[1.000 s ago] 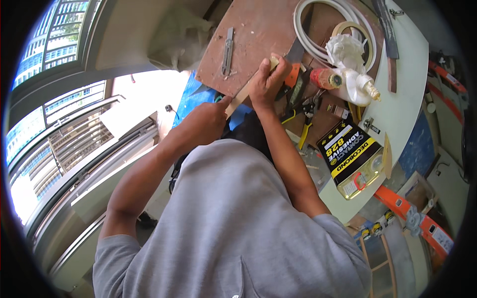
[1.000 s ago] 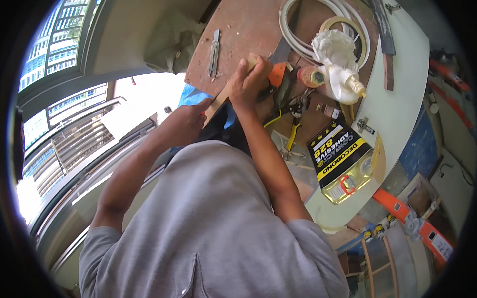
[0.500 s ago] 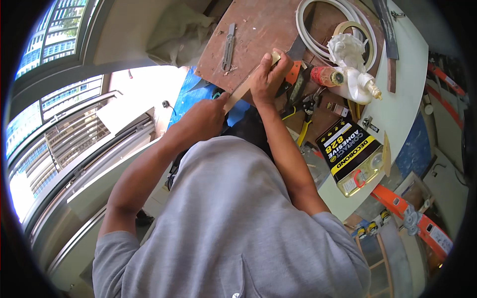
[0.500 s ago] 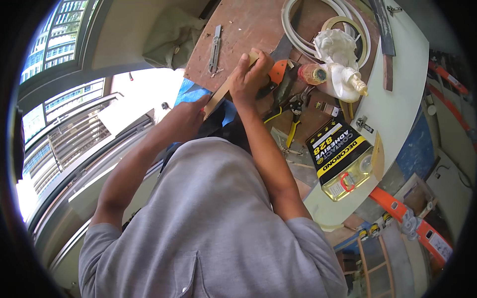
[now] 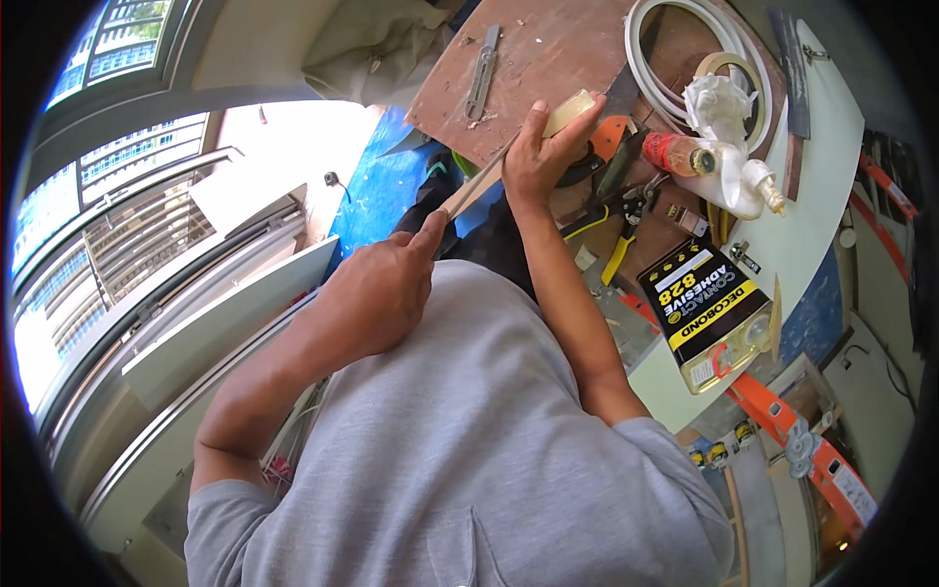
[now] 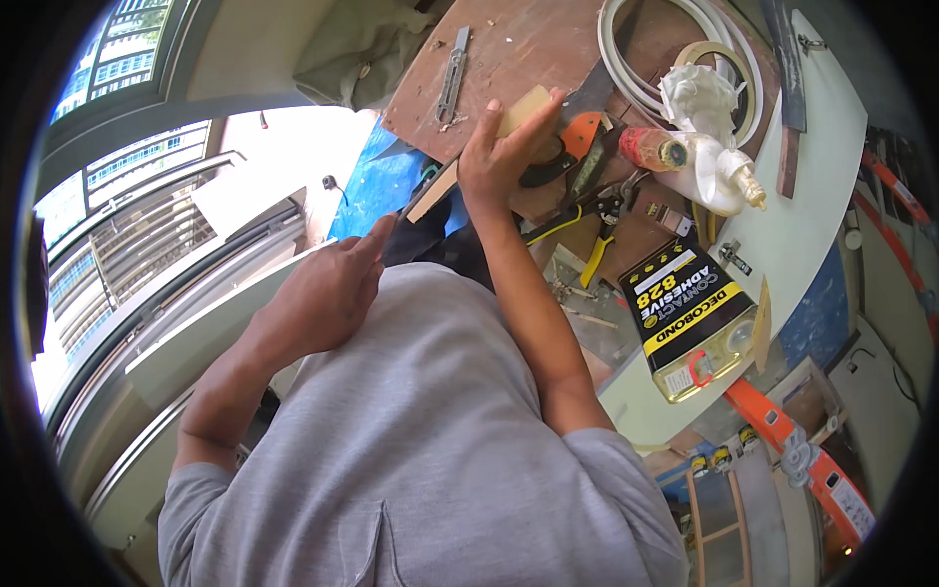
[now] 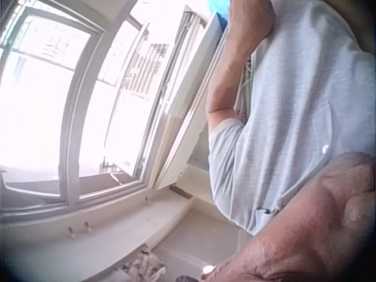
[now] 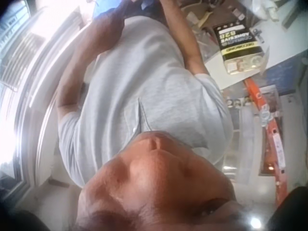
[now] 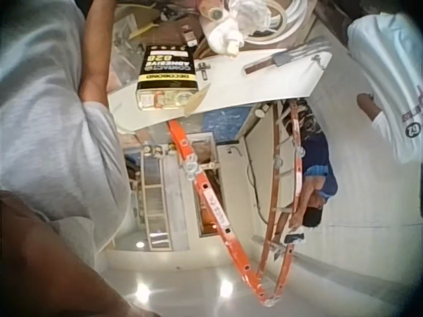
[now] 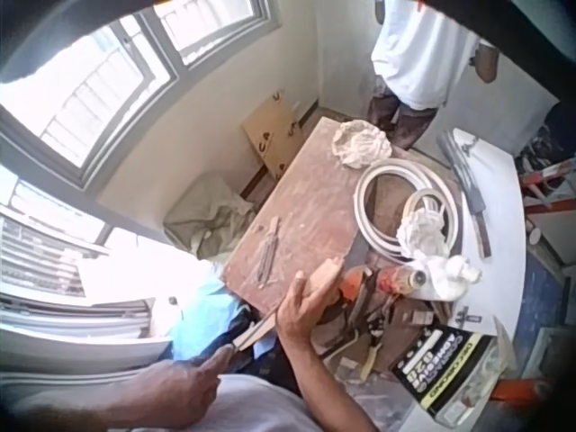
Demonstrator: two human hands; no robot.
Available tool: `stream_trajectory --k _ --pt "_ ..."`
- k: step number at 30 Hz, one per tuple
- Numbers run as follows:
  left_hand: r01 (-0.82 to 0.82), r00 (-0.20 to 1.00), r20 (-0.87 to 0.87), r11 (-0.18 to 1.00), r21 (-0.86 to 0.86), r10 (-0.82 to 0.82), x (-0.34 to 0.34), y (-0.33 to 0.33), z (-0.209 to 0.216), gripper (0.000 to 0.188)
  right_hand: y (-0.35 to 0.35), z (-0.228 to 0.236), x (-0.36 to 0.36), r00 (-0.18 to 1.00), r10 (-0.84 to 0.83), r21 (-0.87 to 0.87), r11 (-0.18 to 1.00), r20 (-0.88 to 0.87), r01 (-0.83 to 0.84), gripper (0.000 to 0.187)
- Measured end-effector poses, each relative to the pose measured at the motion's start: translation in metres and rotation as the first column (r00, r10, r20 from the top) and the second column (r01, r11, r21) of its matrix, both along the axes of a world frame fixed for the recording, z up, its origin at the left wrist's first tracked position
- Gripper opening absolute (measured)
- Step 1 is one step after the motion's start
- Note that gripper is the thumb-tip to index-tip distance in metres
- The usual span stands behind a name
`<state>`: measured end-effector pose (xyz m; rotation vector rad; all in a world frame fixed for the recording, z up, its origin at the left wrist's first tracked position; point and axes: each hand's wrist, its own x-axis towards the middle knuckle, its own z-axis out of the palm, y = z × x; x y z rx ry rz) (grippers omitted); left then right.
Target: The person trims a laminate sheet using a utility knife and cleans the edges with a file.
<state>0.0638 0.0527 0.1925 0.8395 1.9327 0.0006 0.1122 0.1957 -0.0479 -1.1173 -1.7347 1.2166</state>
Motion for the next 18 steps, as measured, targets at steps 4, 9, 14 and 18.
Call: stream_trajectory --k 4,9,14,18 --pt "-0.017 1.0 0.012 0.996 0.092 0.016 -0.004 -0.011 -0.023 0.056 0.001 -0.001 -0.002 0.999 -0.021 -0.002 1.0 0.024 0.021 0.08" --pt "0.016 1.0 -0.013 0.987 0.158 -0.014 -0.018 -0.004 -0.066 0.051 -0.003 0.002 0.003 0.999 -0.035 -0.021 0.999 -0.037 0.034 0.079" --pt "0.021 1.0 -0.019 0.984 0.175 -0.018 -0.015 -0.005 -0.024 0.05 0.006 0.0 -0.002 0.999 -0.041 -0.009 0.999 -0.035 0.04 0.078" --pt "0.04 0.999 -0.03 0.993 0.109 -0.037 -0.011 -0.029 -0.047 0.052 0.004 0.0 0.002 0.998 -0.048 -0.01 0.999 -0.036 0.047 0.077"
